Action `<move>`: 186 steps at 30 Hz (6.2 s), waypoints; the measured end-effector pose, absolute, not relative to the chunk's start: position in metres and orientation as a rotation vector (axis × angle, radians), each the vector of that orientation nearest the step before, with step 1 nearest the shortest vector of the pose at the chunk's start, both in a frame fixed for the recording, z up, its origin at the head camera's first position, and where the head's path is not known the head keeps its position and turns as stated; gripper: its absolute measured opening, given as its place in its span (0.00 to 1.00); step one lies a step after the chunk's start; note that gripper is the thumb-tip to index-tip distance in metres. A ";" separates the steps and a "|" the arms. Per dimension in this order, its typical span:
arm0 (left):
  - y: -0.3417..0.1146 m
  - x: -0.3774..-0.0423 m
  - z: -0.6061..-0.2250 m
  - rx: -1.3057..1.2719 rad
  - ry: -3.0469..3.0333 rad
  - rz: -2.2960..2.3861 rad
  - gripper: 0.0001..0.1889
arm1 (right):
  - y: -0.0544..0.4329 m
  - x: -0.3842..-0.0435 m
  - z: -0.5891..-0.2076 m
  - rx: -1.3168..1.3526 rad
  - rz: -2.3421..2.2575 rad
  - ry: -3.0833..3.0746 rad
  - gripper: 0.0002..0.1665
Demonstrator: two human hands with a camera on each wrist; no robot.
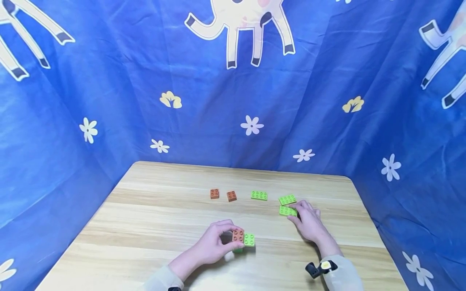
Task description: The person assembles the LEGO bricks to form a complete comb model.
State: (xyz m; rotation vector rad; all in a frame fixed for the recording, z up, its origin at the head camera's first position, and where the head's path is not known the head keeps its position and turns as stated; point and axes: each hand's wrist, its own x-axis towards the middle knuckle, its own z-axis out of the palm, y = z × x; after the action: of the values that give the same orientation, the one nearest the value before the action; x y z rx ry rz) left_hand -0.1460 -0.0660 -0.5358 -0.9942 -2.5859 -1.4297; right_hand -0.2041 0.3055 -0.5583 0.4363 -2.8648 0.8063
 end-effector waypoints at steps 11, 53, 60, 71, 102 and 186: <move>-0.065 -0.146 -0.538 -0.997 -2.561 -1.431 0.22 | 0.300 -0.198 -0.537 0.470 0.772 -2.850 0.24; -0.064 -0.146 -0.539 -0.982 -2.546 -1.553 0.23 | 0.219 -0.150 -0.472 0.863 0.707 -2.637 0.21; -0.064 -0.146 -0.540 -0.994 -2.535 -1.519 0.23 | 0.207 -0.143 -0.472 0.912 0.725 -2.622 0.22; -0.064 -0.147 -0.542 -1.005 -2.521 -1.553 0.21 | 0.190 -0.133 -0.479 0.981 0.760 -2.632 0.20; -0.063 -0.143 -0.544 -0.972 -2.543 -1.576 0.15 | 0.182 -0.120 -0.497 1.054 0.715 -2.655 0.18; -0.076 -0.151 -0.520 -1.017 -2.606 -1.322 0.20 | 0.184 -0.126 -0.508 1.062 0.848 -2.641 0.21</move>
State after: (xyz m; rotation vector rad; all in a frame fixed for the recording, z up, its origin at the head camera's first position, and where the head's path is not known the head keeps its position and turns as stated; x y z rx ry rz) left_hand -0.1507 -0.0758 -0.5199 -1.0166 -2.6059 -1.3220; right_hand -0.1255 0.1836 -0.5084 1.0617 -2.6411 0.8477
